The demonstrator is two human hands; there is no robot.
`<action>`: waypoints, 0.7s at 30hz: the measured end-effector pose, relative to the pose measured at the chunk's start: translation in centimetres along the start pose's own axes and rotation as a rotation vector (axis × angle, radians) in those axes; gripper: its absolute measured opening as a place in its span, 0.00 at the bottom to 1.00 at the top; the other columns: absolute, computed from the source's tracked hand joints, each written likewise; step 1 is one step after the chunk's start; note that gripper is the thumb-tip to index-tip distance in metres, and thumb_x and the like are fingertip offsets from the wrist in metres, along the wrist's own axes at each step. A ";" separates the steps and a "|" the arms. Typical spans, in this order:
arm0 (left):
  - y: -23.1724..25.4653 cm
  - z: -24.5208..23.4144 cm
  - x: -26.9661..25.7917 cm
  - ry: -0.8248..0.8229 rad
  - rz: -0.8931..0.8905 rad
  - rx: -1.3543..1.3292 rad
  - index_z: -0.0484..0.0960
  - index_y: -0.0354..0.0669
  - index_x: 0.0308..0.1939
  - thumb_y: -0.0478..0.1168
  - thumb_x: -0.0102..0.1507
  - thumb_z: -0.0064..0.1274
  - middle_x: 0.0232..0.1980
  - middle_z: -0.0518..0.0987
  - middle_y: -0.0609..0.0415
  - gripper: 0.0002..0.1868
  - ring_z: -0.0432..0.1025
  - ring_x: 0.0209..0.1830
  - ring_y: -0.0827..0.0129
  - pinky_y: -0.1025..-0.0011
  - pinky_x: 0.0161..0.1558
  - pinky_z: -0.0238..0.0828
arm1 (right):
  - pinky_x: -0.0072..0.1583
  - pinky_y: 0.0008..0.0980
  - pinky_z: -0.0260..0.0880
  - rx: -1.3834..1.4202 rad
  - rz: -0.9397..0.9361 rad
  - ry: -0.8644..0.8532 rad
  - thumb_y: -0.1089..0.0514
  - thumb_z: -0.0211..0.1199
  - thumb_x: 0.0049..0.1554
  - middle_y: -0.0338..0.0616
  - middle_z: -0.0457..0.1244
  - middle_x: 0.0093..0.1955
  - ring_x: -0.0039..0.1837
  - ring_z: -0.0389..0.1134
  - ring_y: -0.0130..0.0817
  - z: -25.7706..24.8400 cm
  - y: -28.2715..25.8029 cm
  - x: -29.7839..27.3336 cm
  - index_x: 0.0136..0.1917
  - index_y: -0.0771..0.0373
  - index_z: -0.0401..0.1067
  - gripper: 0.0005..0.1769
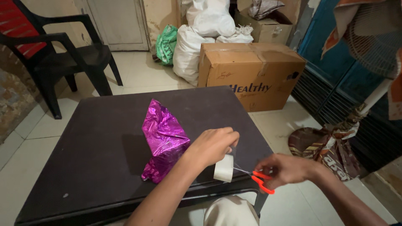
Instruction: The person wraps a small box with purple foil paper on a table. They fold the paper around the box, cut and apply clear tape with scissors to secure the folds, and smooth the edges to complete the wrapping.
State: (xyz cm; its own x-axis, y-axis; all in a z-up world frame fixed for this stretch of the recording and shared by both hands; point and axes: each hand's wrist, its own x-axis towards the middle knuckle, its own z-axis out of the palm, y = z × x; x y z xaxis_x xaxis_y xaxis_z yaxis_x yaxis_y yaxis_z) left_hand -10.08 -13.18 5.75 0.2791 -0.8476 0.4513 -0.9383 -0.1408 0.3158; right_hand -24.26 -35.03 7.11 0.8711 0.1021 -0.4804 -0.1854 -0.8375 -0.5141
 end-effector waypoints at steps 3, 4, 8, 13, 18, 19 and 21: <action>0.1 -0.1 -0.2 0.006 0.011 0.002 0.77 0.43 0.38 0.33 0.56 0.62 0.42 0.79 0.50 0.10 0.76 0.46 0.51 0.54 0.45 0.71 | 0.43 0.27 0.70 -0.028 -0.002 -0.025 0.48 0.73 0.42 0.34 0.72 0.37 0.39 0.70 0.25 -0.8 -0.6 1.4 0.53 0.56 0.82 0.25; 0.2 -0.1 -0.2 0.008 0.015 -0.006 0.77 0.43 0.38 0.33 0.56 0.62 0.42 0.79 0.50 0.10 0.76 0.46 0.51 0.55 0.45 0.71 | 0.43 0.27 0.70 -0.041 0.015 -0.038 0.48 0.72 0.41 0.34 0.73 0.37 0.39 0.71 0.25 -0.9 -0.7 1.8 0.53 0.55 0.82 0.25; 0.2 -0.1 -0.3 0.006 0.013 0.007 0.78 0.43 0.38 0.34 0.56 0.62 0.43 0.79 0.51 0.10 0.76 0.45 0.52 0.55 0.45 0.72 | 0.42 0.26 0.67 -0.113 0.003 -0.061 0.46 0.75 0.41 0.35 0.72 0.35 0.38 0.71 0.24 -1.2 -1.3 2.9 0.53 0.55 0.83 0.25; 0.0 0.0 -0.8 0.023 0.040 0.005 0.77 0.43 0.39 0.33 0.56 0.61 0.43 0.79 0.51 0.10 0.77 0.45 0.52 0.55 0.44 0.72 | 0.39 0.26 0.62 -0.036 0.001 -0.086 0.51 0.74 0.44 0.35 0.73 0.33 0.35 0.68 0.22 -1.4 -1.5 3.0 0.50 0.59 0.84 0.20; -0.1 -0.1 -0.7 0.026 0.041 0.020 0.77 0.43 0.38 0.32 0.56 0.61 0.42 0.79 0.50 0.10 0.77 0.44 0.52 0.55 0.44 0.71 | 0.40 0.24 0.67 0.011 -0.089 -0.096 0.59 0.68 0.45 0.37 0.75 0.35 0.36 0.72 0.21 -2.1 -1.4 3.1 0.48 0.64 0.84 0.17; -0.1 -0.2 -0.7 0.033 0.040 0.013 0.77 0.42 0.38 0.32 0.56 0.61 0.42 0.79 0.50 0.10 0.77 0.45 0.52 0.55 0.44 0.72 | 0.41 0.23 0.70 0.027 -0.134 -0.103 0.61 0.65 0.44 0.37 0.76 0.36 0.37 0.74 0.20 -2.1 -1.4 3.2 0.47 0.65 0.84 0.17; -0.1 -0.3 -0.8 0.041 0.037 0.005 0.77 0.42 0.38 0.32 0.56 0.61 0.42 0.79 0.50 0.09 0.77 0.44 0.52 0.55 0.44 0.72 | 0.41 0.24 0.70 0.037 -0.115 -0.102 0.62 0.65 0.44 0.37 0.76 0.36 0.37 0.74 0.21 -2.0 -1.2 3.3 0.49 0.65 0.83 0.17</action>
State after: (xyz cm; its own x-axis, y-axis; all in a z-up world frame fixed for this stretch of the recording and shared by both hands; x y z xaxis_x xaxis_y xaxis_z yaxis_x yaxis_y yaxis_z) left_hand -10.18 -12.34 5.60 0.2521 -0.8308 0.4963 -0.9491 -0.1122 0.2942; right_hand -20.22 -34.80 7.58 0.8374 0.2519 -0.4852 -0.1049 -0.7970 -0.5948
